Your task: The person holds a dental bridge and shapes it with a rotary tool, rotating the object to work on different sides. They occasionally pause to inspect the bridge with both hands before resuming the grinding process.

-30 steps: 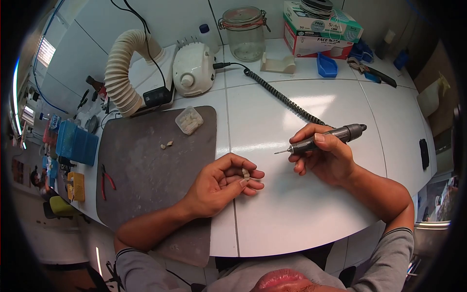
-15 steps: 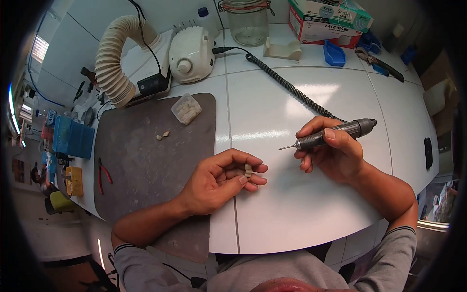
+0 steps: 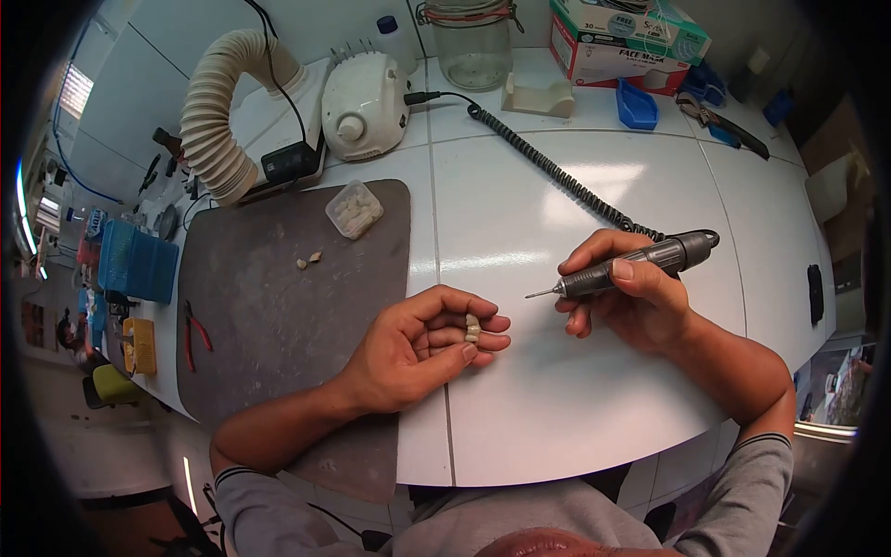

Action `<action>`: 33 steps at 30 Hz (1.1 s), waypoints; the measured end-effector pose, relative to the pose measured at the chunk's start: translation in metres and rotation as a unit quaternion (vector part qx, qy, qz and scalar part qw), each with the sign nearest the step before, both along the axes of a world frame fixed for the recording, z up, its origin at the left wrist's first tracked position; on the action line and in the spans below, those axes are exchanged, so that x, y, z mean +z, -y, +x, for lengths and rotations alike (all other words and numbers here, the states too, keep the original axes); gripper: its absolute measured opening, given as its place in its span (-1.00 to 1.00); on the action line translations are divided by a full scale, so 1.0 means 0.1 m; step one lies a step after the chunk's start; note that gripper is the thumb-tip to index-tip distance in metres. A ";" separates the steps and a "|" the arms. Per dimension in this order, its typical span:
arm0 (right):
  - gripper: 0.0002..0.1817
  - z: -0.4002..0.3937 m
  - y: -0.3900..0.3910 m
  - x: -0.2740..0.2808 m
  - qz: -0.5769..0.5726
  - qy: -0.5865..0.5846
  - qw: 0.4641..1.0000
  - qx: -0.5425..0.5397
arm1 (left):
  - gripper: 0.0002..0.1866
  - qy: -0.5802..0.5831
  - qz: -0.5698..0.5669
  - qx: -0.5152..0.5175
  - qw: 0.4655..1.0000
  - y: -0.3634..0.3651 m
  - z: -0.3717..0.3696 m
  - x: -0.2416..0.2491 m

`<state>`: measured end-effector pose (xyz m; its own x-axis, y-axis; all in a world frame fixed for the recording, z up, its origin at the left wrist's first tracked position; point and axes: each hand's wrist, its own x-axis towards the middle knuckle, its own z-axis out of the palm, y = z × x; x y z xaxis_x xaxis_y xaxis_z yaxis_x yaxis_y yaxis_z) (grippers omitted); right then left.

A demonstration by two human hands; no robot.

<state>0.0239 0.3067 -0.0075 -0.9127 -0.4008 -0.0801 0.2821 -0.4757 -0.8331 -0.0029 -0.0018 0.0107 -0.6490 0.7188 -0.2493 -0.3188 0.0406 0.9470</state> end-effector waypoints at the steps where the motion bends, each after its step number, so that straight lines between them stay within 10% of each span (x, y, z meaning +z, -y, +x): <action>1: -0.39 0.01 0.00 0.00 0.002 0.003 1.000 0.000 | -0.60 0.001 -0.002 0.000 1.000 0.00 0.01 0.00; 33: -0.37 0.02 0.05 0.04 0.052 -0.027 0.998 -0.003 | -0.62 0.015 0.010 0.001 1.000 0.01 0.00 -0.02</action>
<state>0.0263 0.3012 -0.0033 -0.9192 -0.3872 -0.0722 0.2336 -0.3882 -0.8915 -0.0027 -0.0028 0.0084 -0.6428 0.7227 -0.2542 -0.3479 0.0203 0.9373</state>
